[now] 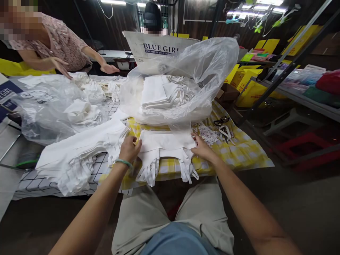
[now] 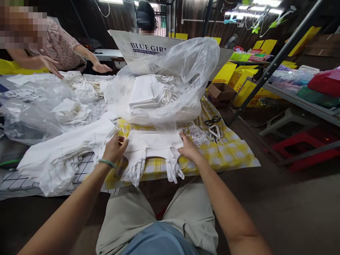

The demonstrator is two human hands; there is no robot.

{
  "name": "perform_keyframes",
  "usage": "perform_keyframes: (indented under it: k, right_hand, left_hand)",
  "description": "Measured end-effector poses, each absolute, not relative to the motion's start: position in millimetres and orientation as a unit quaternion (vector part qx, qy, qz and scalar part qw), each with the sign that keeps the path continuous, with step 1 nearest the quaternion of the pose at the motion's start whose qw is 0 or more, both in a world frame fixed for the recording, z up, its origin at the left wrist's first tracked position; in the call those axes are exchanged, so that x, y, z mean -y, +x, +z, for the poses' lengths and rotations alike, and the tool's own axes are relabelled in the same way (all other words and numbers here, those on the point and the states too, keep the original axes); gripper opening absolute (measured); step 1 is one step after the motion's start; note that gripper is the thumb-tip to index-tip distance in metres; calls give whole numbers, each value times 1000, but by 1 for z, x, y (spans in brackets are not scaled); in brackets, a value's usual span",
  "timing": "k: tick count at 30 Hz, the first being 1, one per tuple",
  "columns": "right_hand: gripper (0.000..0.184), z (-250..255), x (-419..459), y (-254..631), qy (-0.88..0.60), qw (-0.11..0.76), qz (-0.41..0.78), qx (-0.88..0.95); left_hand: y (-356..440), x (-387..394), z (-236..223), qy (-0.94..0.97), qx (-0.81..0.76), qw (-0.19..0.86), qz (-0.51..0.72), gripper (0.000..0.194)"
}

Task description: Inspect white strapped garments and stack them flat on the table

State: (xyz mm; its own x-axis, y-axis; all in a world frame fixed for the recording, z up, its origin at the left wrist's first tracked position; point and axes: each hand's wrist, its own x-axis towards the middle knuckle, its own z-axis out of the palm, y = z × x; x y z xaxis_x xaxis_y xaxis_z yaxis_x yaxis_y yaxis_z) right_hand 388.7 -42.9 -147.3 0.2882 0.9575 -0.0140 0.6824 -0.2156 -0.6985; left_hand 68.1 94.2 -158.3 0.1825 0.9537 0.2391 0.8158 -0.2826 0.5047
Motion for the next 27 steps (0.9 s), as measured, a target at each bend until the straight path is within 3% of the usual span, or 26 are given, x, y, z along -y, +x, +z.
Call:
perform_keyframes:
  k: [2,5,9,13,19,22,27]
  right_hand:
    - [66,-148,37,393,-747,340,278,499]
    - [47,-153,21,402,-766,403,292,407]
    - [31,-167,1,409,-784,430,242,377]
    - [28,-173,-5,409,-802,422,201,373]
    - [28,-161,-3,405,-823,336,145,434]
    - [29,-156,3,400,-832,286,96,466]
    - [42,-154,10,380,-790,179,-37,585]
  left_hand:
    - [75,-105,-151,738,-618,163,218,21]
    - [85,-119,-145,720,-643,201,164,12]
    - [91,-131,-150,705,-630,230,230,7]
    - [92,-139,-157,659,-614,295,319,14]
    - [92,-149,-156,630,-619,359,302,28]
    - [96,-149,-157,664,-605,310,311,27]
    - [107,-115,-150,810,-459,133,340,29]
